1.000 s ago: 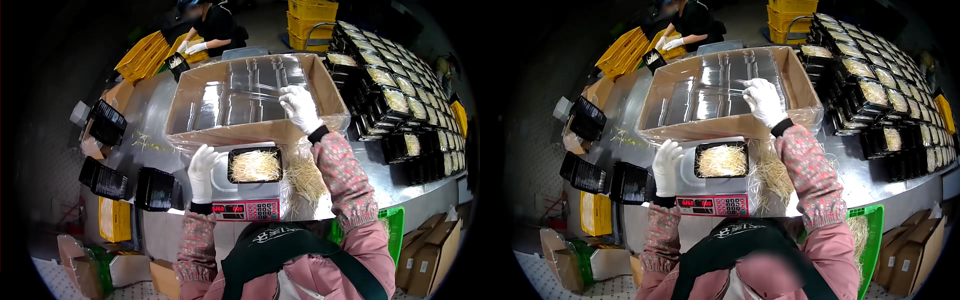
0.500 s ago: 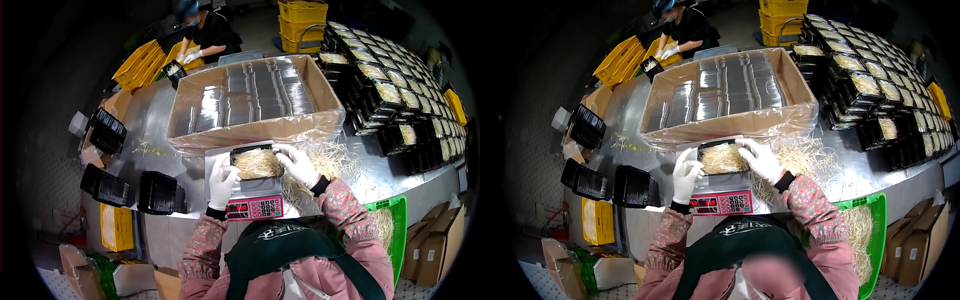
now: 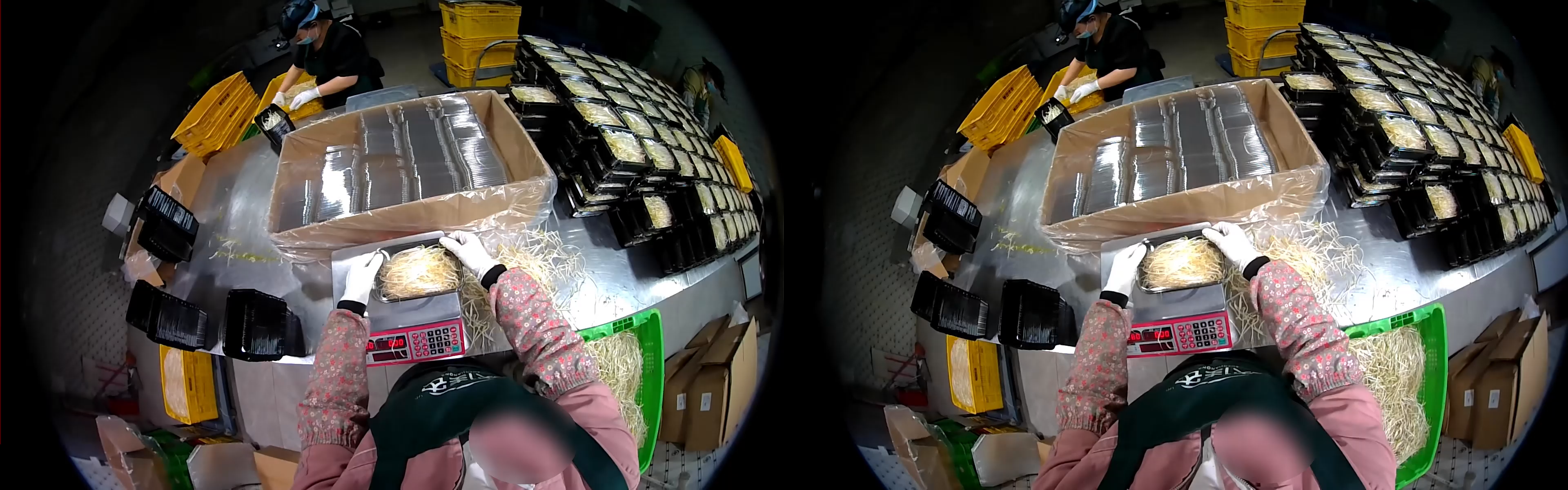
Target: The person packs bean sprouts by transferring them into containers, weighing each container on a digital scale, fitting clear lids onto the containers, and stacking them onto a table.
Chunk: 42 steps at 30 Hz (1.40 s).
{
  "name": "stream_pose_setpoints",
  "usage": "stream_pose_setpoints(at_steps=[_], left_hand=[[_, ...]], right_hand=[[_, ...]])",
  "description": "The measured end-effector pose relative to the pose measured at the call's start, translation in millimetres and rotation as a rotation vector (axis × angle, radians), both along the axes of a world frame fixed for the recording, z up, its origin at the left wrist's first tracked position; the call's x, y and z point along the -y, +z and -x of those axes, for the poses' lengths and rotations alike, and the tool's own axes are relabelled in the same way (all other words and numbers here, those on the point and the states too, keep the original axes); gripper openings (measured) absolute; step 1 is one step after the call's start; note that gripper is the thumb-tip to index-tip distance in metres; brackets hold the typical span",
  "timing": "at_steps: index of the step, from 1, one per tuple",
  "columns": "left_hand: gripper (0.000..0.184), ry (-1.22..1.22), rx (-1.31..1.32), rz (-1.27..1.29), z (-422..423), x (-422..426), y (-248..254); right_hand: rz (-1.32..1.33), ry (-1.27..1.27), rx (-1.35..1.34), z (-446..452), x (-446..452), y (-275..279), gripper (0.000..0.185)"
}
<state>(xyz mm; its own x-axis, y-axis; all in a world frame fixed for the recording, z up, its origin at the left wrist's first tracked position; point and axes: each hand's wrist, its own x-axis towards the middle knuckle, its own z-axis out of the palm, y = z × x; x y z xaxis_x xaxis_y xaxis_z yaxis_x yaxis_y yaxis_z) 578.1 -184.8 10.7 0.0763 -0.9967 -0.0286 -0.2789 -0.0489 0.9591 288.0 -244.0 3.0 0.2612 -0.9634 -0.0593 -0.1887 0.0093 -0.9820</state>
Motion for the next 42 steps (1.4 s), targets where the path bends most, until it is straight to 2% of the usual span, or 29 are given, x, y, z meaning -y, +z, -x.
stream_pose_setpoints(at_steps=[1,2,5,9,10,11,13,15,16,17,19,20,23,25,27,28,29,31,33,35,37,39,42], left_hand=[[0.023,-0.019,-0.283,-0.045,0,-2,-2],[0.023,-0.04,-0.465,-0.069,0,-3,-4],[0.024,0.068,-0.537,0.013,-4,3,-34],[0.023,0.073,-0.192,0.1,-3,-2,-27],[0.022,0.158,-0.22,0.092,9,-19,3],[0.027,0.168,-0.408,-0.043,10,-29,9],[0.024,0.163,-0.485,-0.271,13,-71,49],[0.019,0.085,-0.522,-0.457,14,-97,43],[0.016,0.132,-0.687,-0.43,25,-108,46],[0.01,0.136,-0.804,-0.401,27,-113,38],[0.009,0.207,-0.88,-0.33,31,-110,27],[0.015,0.255,-0.905,-0.28,33,-105,20],[0.017,0.339,-0.815,-0.222,33,-94,9],[0.017,0.346,-0.761,-0.209,33,-96,18],[0.023,0.302,-0.72,-0.377,35,-102,38],[0.032,0.29,-0.746,-0.425,39,-109,45],[0.04,0.177,-0.768,-0.482,38,-112,35],[0.051,0.053,-0.829,-0.547,60,-111,34],[0.062,0.008,-0.857,-0.542,84,-103,33],[0.058,0.03,-0.958,-0.492,96,-90,9],[0.054,0.03,-0.969,-0.444,89,-88,3],[0.053,0.075,-0.918,-0.457,87,-89,2],[0.055,0.083,-0.816,-0.436,88,-92,10]], right_hand=[[-0.067,-0.034,0.135,-1,-2,-4,0.028],[-0.053,-0.054,0.153,-1,-4,-7,0.024],[-0.078,-0.053,0.192,-4,-1,-5,0.025],[-0.051,-0.061,0.134,-2,-3,0,0.029],[-0.008,-0.108,0.165,0,-7,0,0.035],[-0.221,-0.062,0.019,15,-24,42,0.036],[-0.357,0.086,0.0,35,-56,69,0.034],[-0.523,0.191,0.221,43,-81,54,0.032],[-0.562,0.135,0.469,39,-90,43,0.028],[-0.554,0.049,0.539,35,-95,33,0.024],[-0.54,0.016,0.55,26,-93,33,0.024],[-0.566,-0.051,0.502,22,-92,34,0.024],[-0.563,-0.069,0.521,14,-87,29,0.025],[-0.599,0.024,0.305,20,-79,55,0.024],[-0.384,0.259,-0.327,27,-62,98,0.025],[0.291,0.325,-0.823,28,-53,102,0.036],[0.303,0.274,-0.828,21,-44,104,0.046],[0.458,0.109,-0.662,-21,-36,122,0.045],[0.623,0.174,-0.581,-70,-28,115,0.051],[1.022,0.034,-0.812,-112,-28,42,0.062],[0.699,0.271,-0.924,-118,-24,57,0.069],[0.647,0.278,-0.889,-117,-23,61,0.067],[0.51,0.441,-0.773,-94,-10,82,0.065]])
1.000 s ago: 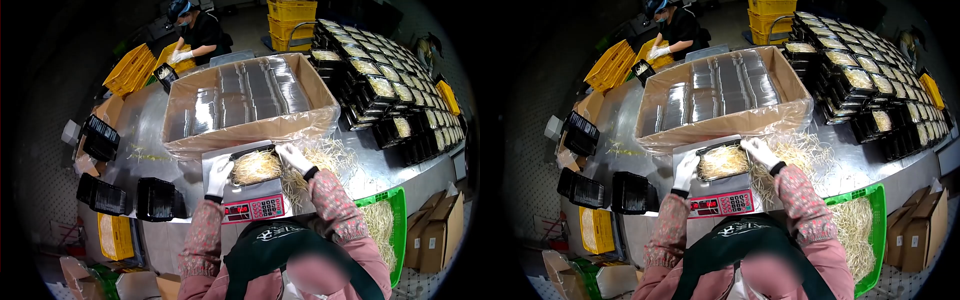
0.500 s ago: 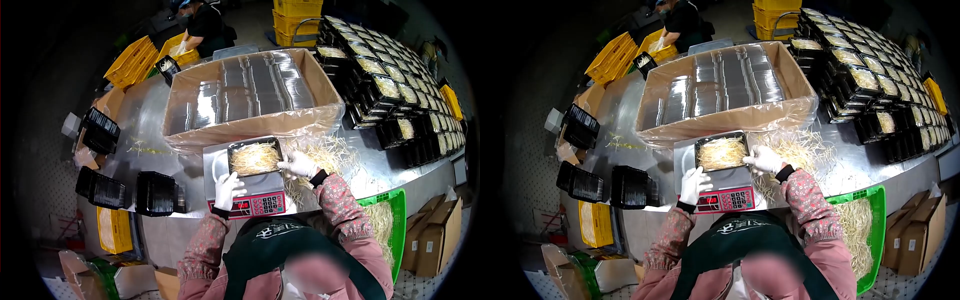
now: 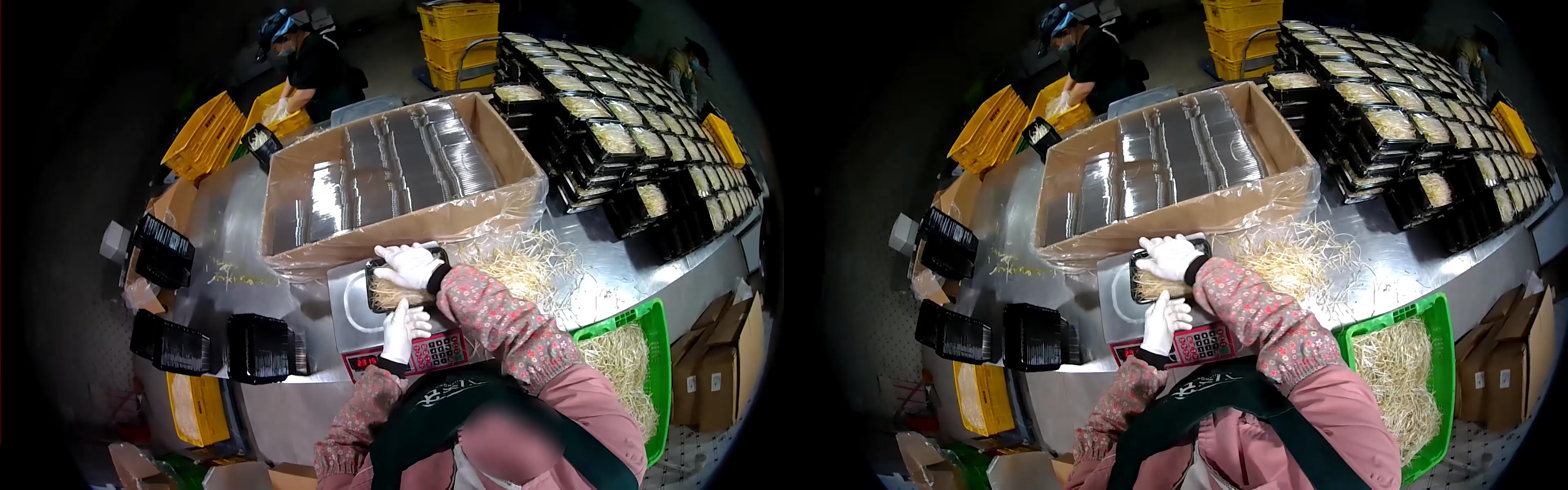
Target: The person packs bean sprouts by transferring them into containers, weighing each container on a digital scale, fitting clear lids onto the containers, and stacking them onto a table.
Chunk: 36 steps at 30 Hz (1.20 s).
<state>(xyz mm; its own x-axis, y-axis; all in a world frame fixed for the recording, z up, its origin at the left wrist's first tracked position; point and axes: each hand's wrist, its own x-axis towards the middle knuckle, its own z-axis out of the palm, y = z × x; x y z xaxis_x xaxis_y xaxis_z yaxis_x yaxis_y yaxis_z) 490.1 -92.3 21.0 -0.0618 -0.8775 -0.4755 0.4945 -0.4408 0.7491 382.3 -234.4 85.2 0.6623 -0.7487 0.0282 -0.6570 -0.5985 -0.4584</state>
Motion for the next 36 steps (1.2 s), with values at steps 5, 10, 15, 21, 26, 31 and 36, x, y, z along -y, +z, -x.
stream_pose_setpoints(at_steps=[5,10,15,21,26,31,36], left_hand=[[0.049,0.035,0.324,0.029,-4,-5,11],[0.027,-0.022,1.383,0.738,-42,25,-5],[0.078,-0.313,1.944,0.229,-49,97,-17],[0.071,-0.802,1.53,0.981,115,80,18],[0.051,-0.893,0.908,1.127,182,51,15],[0.035,-0.607,0.872,0.819,166,48,24],[0.034,-0.483,1.012,0.793,139,39,42]], right_hand=[[-0.481,-0.082,0.336,98,13,-50,0.042],[-0.541,-0.454,0.756,166,-72,-69,0.035],[-0.368,-0.884,1.037,280,-124,-98,0.025],[0.193,-1.399,1.372,456,-126,-34,0.018],[0.523,-1.479,1.511,605,-39,23,0.024],[0.293,-1.737,1.406,671,31,-2,0.022],[0.268,-1.748,1.409,677,39,-7,0.026]])
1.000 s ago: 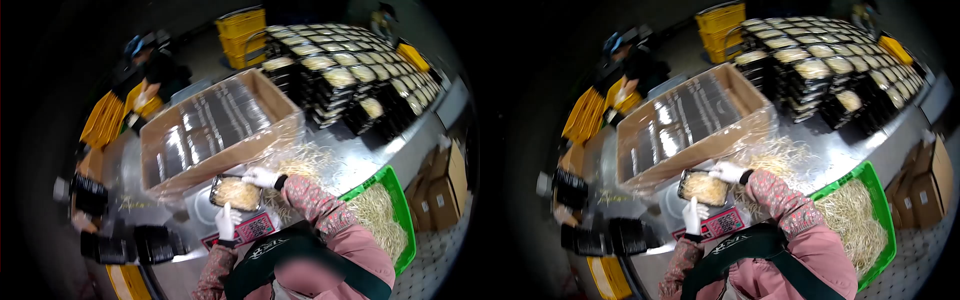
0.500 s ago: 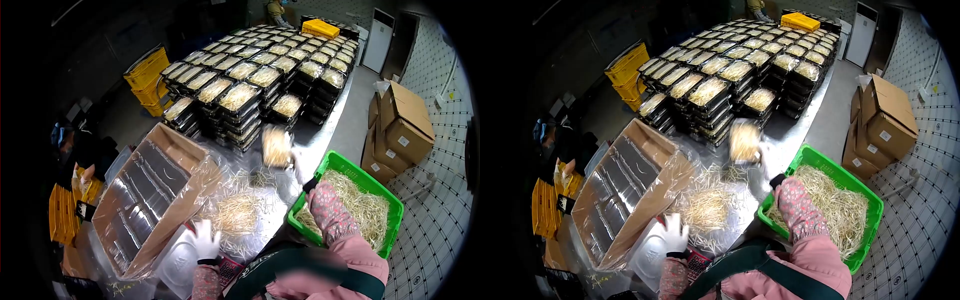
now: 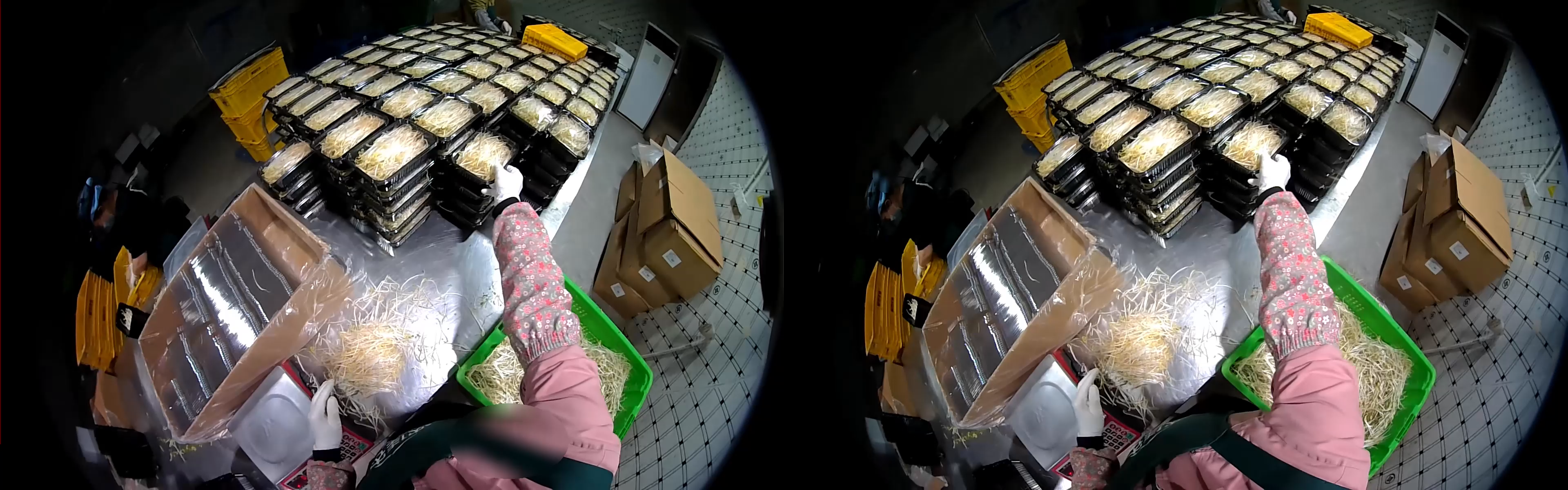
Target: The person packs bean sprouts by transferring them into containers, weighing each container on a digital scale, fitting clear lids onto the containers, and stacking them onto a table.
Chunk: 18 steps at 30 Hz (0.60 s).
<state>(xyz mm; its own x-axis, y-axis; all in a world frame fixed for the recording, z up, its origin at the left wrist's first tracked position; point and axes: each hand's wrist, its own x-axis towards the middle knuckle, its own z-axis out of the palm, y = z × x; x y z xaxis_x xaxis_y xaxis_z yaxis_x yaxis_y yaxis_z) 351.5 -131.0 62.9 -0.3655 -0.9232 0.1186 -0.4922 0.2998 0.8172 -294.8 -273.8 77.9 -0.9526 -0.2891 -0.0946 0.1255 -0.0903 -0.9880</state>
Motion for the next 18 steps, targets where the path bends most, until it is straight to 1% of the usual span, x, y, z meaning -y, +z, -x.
stream_pose_setpoints(at_steps=[4,5,7,8,9,10,12,13,15,17,18], left_hand=[[0.033,0.116,-0.004,0.029,-20,-6,5],[0.033,0.158,0.022,0.03,-29,-7,9],[0.034,0.248,0.111,0.166,-58,-9,4],[0.037,0.33,0.075,0.18,-79,-11,-2],[0.04,0.415,0.041,0.193,-102,-15,-6],[0.045,0.524,0.099,0.229,-121,-21,-1],[0.058,0.751,0.225,0.3,-170,-35,3],[0.066,0.893,0.382,0.358,-199,-43,3],[0.078,1.201,0.769,0.377,-266,-62,-5],[0.085,1.337,1.045,0.189,-337,-88,-23],[0.083,1.269,1.089,-0.163,-346,-97,-3]], right_hand=[[0.189,0.137,0.112,-11,-21,5,0.042],[0.199,0.126,0.146,-19,-30,2,0.041],[0.178,0.161,0.09,-48,-50,-4,0.038],[0.182,0.202,0.121,-69,-62,-10,0.034],[0.161,0.268,0.104,-83,-75,-27,0.034],[0.147,0.326,0.078,-97,-91,-47,0.04],[0.034,0.397,0.105,-132,-125,-81,0.044],[0.027,0.44,0.135,-147,-142,-99,0.043],[-0.076,0.508,0.202,-173,-172,-114,0.037],[-0.093,0.542,0.247,-205,-192,-109,0.032],[-0.087,0.569,0.237,-218,-196,-110,0.029]])
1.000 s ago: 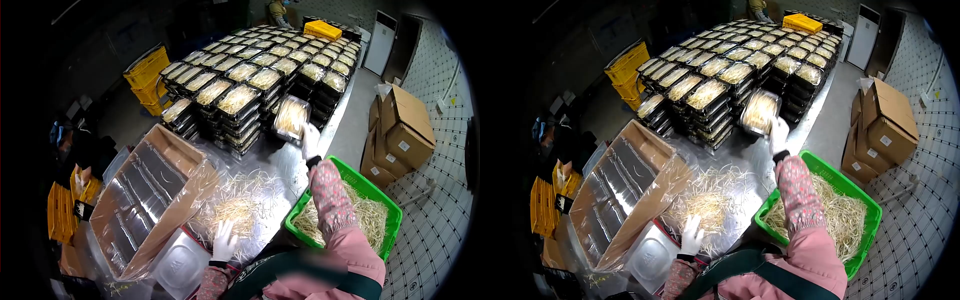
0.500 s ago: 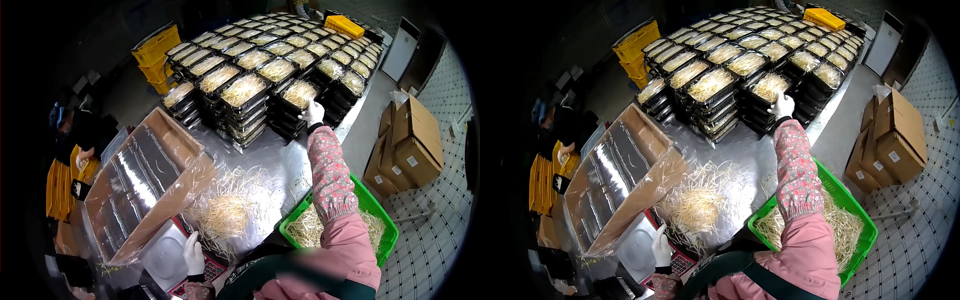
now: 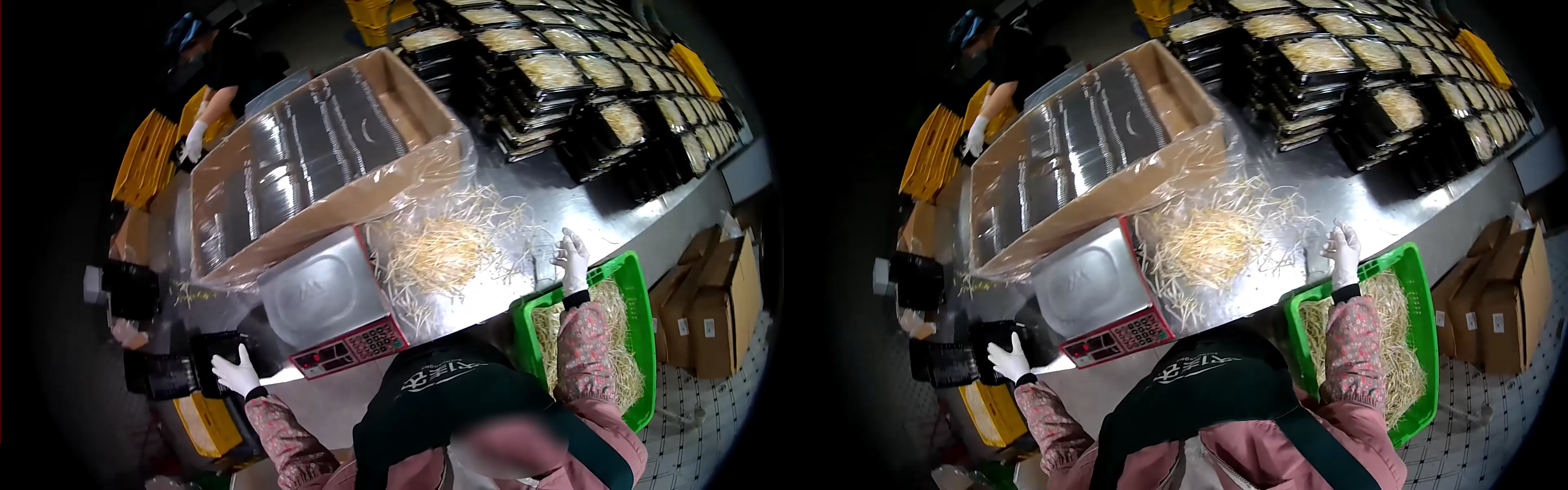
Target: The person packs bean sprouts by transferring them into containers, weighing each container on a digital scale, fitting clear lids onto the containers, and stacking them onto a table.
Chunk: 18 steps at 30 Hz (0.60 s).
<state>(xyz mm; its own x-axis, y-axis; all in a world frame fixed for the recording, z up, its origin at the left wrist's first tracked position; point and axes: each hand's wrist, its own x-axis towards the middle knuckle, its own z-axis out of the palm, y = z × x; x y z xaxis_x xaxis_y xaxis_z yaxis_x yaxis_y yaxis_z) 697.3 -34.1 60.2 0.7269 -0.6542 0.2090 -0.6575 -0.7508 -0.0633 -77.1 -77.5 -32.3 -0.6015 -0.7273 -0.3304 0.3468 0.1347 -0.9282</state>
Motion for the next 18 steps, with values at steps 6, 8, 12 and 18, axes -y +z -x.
stream_pose_setpoints(at_steps=[6,8,12,18], left_hand=[[0.038,-0.292,0.109,0.372,-74,-34,-18],[0.04,-0.277,0.349,0.466,-55,-33,23],[0.046,-0.22,-0.303,0.229,-144,-61,-24],[0.038,-0.392,-0.415,0.345,-109,-64,-6]], right_hand=[[0.06,0.217,-0.107,-90,25,27,0.031],[0.107,0.349,-0.186,-136,37,47,0.031],[0.255,0.64,-0.722,-246,51,62,0.036],[0.574,1.288,-1.107,-435,28,80,0.066]])
